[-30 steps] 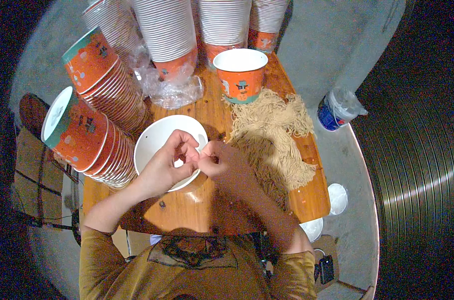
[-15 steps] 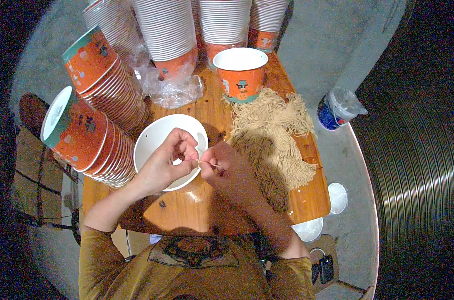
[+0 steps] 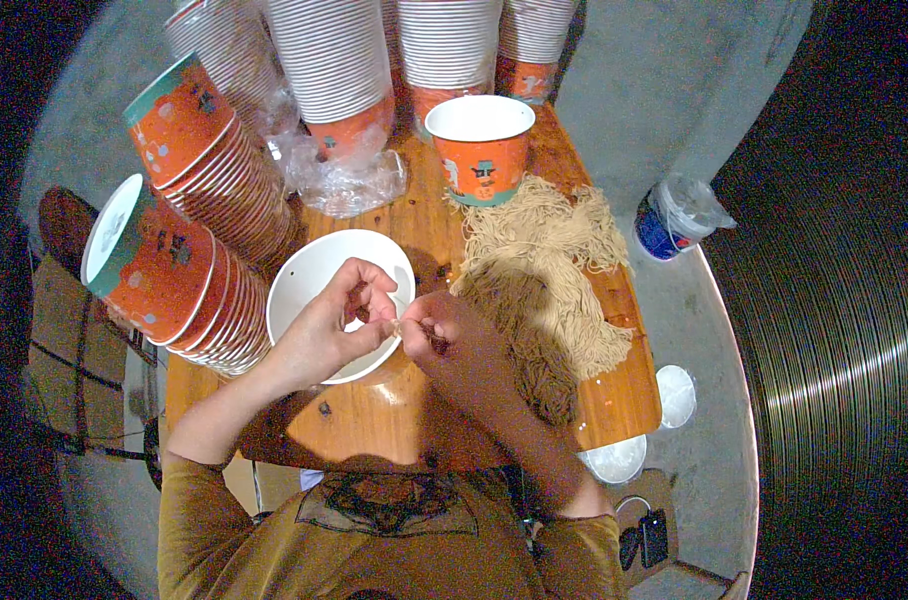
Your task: The person is packaging portions of fibrous material into bowls and paper cups.
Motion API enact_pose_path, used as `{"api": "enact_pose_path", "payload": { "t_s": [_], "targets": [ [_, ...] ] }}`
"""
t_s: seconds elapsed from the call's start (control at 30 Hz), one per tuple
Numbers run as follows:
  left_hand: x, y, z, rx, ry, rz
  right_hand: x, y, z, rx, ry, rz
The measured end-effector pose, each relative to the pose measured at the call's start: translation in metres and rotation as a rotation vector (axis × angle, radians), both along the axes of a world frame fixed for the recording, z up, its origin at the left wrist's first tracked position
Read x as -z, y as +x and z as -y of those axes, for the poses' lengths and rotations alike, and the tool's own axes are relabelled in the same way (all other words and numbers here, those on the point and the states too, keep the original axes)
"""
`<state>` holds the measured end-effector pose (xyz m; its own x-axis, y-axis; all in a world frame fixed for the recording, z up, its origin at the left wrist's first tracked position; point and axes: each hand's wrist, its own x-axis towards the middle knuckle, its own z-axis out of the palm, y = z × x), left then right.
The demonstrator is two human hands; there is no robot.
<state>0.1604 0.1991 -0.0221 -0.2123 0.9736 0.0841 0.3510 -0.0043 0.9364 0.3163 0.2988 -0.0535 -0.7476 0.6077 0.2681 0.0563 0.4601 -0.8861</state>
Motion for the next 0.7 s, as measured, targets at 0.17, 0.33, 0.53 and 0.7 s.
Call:
{"api": "enact_pose_path", "payload": {
  "t_s": [0.17,0.33,0.53,0.7],
  "targets": [
    [0.000,-0.002,0.002,0.094,-0.078,0.003,0.003,-0.003,0.002,0.022,-0.086,-0.004],
    [-0.007,0.000,0.006,0.056,-0.112,-0.130,0.004,0.001,0.005,0.028,-0.148,-0.015],
    [-0.013,0.001,0.007,0.064,-0.120,-0.327,0.010,0.003,0.007,0.086,-0.099,-0.100],
    [-0.007,-0.001,0.008,0.064,-0.066,-0.376,0.014,0.007,0.006,0.073,0.058,-0.096]
  ]
}}
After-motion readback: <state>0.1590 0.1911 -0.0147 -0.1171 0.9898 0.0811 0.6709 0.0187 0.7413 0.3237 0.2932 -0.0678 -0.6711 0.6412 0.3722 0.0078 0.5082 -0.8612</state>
